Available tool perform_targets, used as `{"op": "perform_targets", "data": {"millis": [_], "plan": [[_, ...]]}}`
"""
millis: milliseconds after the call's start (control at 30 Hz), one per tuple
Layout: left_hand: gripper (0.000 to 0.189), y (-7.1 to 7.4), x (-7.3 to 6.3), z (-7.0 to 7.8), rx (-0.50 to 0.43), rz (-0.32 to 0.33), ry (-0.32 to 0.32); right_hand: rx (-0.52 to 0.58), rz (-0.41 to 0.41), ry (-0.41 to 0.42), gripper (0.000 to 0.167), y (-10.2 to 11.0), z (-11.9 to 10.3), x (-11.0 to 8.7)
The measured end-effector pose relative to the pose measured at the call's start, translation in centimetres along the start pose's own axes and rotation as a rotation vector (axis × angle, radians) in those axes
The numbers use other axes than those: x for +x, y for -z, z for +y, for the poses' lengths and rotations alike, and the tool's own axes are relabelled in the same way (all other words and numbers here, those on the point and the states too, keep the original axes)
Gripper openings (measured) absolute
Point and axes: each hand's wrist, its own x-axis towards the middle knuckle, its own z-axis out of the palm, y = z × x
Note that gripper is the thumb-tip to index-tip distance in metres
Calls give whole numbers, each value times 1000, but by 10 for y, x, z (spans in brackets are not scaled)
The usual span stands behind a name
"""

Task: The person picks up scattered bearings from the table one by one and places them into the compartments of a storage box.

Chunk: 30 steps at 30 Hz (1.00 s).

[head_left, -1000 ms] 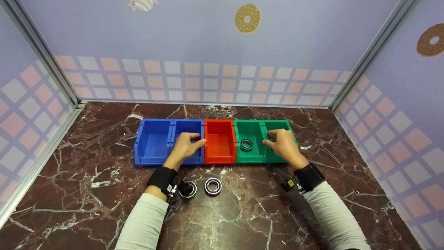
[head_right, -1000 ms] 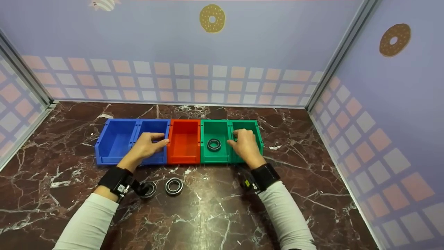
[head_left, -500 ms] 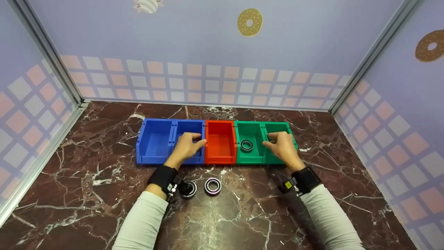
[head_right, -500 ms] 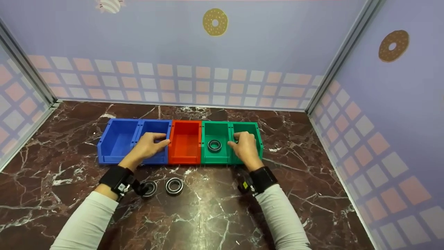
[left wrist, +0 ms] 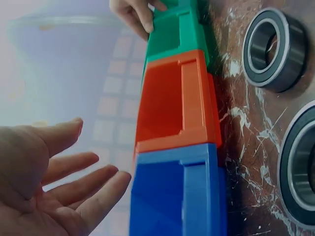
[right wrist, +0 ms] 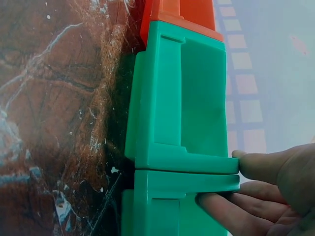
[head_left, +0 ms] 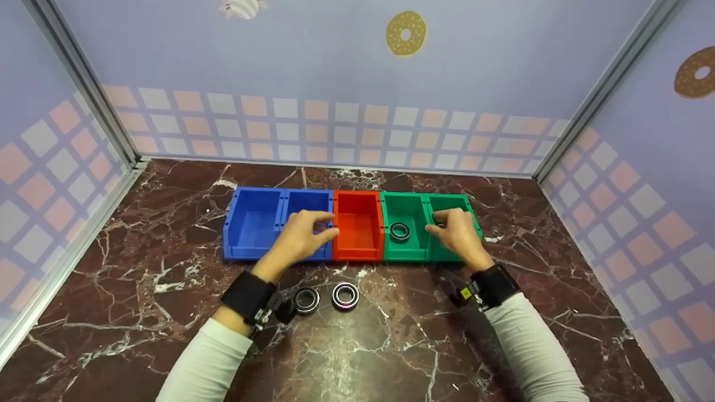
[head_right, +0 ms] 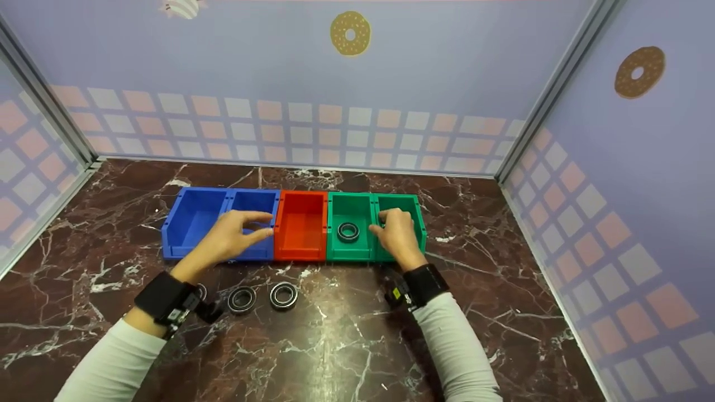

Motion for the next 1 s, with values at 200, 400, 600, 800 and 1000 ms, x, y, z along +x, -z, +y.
{"op": "perform_targets", "data": {"millis": [200, 400, 600, 800, 1000], "plan": [[49, -8, -17, 5, 160, -214, -180, 2, -8, -1, 41, -2, 2, 0], [46, -20, -30, 7, 318, -341, -346, -2, -27, 6, 42, -2, 2, -2], [46, -36, -37, 7, 419, -380, -475, -2, -31, 21, 43, -1, 2, -4], [52, -46, -40, 4, 493, -412, -531, -6, -21, 25, 42, -1, 2, -3], [50, -53, -40, -2, 533, -415, -550, -21, -4, 26, 41, -2, 3, -1]]}}
